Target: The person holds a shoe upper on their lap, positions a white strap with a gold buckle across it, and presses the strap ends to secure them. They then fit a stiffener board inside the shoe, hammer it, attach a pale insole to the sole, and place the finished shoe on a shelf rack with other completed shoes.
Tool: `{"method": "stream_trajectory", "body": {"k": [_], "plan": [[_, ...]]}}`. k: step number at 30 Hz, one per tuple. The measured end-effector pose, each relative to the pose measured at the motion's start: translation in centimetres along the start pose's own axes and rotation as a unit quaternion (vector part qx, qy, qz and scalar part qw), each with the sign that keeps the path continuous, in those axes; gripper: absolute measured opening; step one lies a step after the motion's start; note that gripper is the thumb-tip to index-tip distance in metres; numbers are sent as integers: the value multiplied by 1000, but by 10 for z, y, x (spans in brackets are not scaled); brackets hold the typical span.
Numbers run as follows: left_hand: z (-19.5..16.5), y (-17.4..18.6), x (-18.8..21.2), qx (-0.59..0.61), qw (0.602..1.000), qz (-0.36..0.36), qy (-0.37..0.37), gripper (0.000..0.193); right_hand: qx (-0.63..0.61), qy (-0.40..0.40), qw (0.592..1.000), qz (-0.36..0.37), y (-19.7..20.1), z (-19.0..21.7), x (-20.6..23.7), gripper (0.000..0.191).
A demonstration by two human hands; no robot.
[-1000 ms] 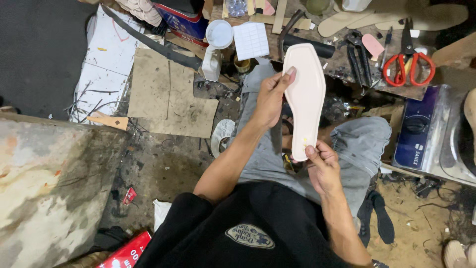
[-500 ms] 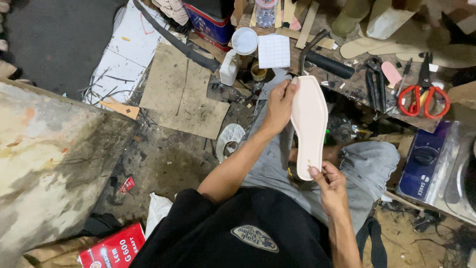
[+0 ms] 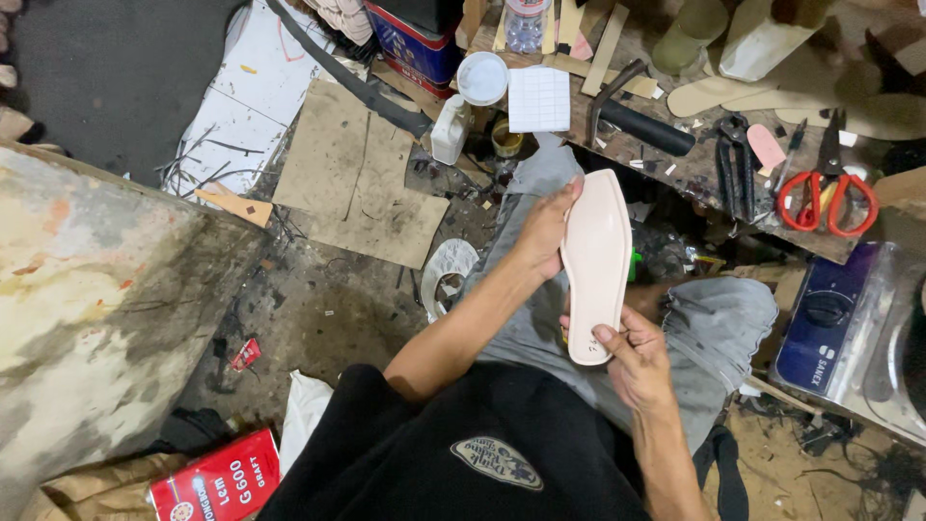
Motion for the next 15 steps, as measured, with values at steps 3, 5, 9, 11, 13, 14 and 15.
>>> {"method": "stream_trajectory", "body": {"k": [3, 5, 9, 11, 13, 14, 15], "plan": [[-4, 3, -3, -16, 1000, -6, -11, 31, -1, -4, 1000, -21, 4, -4, 1, 39], [-13, 4, -5, -44, 999, -4, -32, 33, 23, -13, 999, -38, 4, -5, 1, 40], [-25, -5, 1, -65, 997, 8, -46, 40, -10, -11, 999, -47, -5, -7, 0, 39], [-27, -22, 10, -48, 997, 38, -38, 46, -32, -3, 997, -65, -6, -6, -2, 38], [-24, -46, 24, -17, 996, 81, -18, 58, -42, 1, 995, -95, -3, -7, -4, 38], [-21, -69, 33, 30, 988, 149, -4, 60, -47, 3, 993, -112, -1, -7, -4, 38], [-19, -91, 45, 76, 974, 215, 10, 63, -43, 12, 993, -110, -2, -5, -5, 37]]}}
Point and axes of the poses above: each hand's wrist, its own x-axis away from the middle knuckle, its own y-axis out of the back of the hand, z = x × y, the point moved 10 cm from there along -x, towards the middle knuckle, and after that the axes turned 7 degrees about z, right-handed, at the moved point
